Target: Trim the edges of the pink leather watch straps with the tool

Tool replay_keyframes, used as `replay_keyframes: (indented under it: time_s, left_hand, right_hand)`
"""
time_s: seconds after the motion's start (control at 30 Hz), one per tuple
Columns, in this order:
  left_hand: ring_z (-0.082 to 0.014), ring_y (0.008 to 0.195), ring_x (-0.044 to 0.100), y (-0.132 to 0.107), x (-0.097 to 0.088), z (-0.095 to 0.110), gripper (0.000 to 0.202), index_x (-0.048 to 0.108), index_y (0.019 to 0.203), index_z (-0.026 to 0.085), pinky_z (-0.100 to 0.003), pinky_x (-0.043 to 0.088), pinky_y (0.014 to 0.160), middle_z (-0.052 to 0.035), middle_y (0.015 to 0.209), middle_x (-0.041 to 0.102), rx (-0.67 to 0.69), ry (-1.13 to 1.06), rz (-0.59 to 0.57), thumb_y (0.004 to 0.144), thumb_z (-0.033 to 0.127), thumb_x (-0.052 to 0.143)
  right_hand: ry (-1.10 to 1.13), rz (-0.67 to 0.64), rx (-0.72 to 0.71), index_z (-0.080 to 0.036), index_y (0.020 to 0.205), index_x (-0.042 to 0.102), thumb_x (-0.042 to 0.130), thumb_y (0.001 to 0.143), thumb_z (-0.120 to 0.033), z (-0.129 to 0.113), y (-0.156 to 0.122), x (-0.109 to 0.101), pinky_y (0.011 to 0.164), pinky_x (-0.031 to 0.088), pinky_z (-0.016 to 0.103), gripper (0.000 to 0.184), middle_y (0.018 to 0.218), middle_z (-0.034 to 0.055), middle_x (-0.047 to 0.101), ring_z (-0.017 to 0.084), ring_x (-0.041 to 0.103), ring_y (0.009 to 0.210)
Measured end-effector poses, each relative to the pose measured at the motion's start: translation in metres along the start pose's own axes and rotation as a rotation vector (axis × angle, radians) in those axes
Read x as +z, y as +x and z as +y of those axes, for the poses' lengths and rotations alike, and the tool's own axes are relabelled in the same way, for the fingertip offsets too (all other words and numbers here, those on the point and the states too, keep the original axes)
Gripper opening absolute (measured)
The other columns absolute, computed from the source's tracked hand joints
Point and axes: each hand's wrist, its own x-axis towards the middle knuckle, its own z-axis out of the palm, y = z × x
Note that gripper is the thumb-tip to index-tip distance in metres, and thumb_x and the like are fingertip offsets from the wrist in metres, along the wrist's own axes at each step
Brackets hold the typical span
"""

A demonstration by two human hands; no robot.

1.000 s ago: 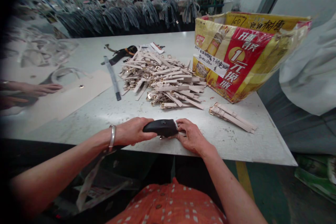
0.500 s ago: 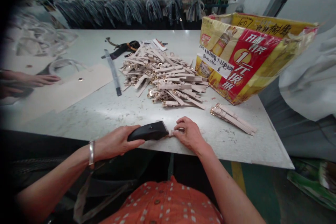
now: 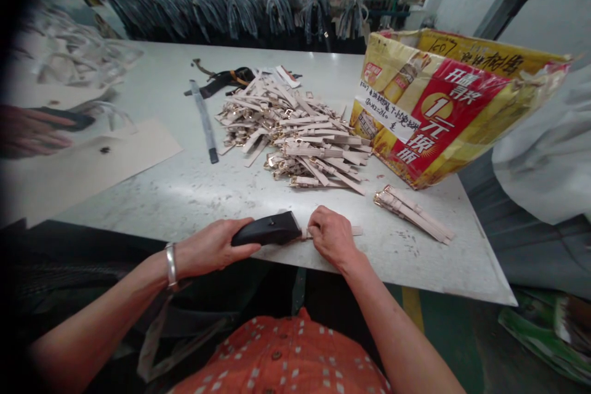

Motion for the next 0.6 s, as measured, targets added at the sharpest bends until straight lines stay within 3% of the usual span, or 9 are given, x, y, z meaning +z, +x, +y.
replay_keyframes:
  time_s: [0.23, 0.47, 0.6]
  left_hand:
    - [-0.0128, 0.048, 0.054, 0.0000, 0.0009, -0.0020, 0.028, 0.059, 0.085, 0.021, -0.021, 0.036, 0.047, 0.0022, 0.060, 0.062, -0.003, -0.012, 0.015, 0.075, 0.045, 0.049]
    - [-0.0125, 0.046, 0.053, -0.0011, 0.0007, -0.0003, 0.030, 0.059, 0.087, 0.021, -0.022, 0.035, 0.047, 0.0028, 0.058, 0.061, -0.019, -0.026, 0.017, 0.076, 0.046, 0.049]
    - [-0.0125, 0.046, 0.053, -0.0011, 0.0010, -0.0002, 0.030, 0.059, 0.087, 0.020, -0.022, 0.035, 0.046, 0.0026, 0.058, 0.061, -0.021, -0.030, 0.030, 0.075, 0.046, 0.048]
  right_hand:
    - [-0.009, 0.080, -0.007, -0.020, 0.067, 0.054, 0.050, 0.076, -0.013, 0.0010, -0.0053, 0.0066, 0.068, 0.038, 0.023, 0.012, 0.076, -0.0005, 0.055, 0.013, 0.053, 0.072]
    - [-0.158, 0.069, -0.104, -0.020, 0.075, 0.055, 0.045, 0.082, -0.014, -0.0010, -0.0081, 0.0055, 0.068, 0.037, 0.024, 0.013, 0.083, 0.0022, 0.057, 0.014, 0.054, 0.077]
    - [-0.194, 0.100, -0.074, -0.020, 0.076, 0.052, 0.044, 0.083, -0.014, -0.0039, -0.0089, 0.0057, 0.066, 0.036, 0.024, 0.012, 0.082, 0.0021, 0.056, 0.015, 0.052, 0.076]
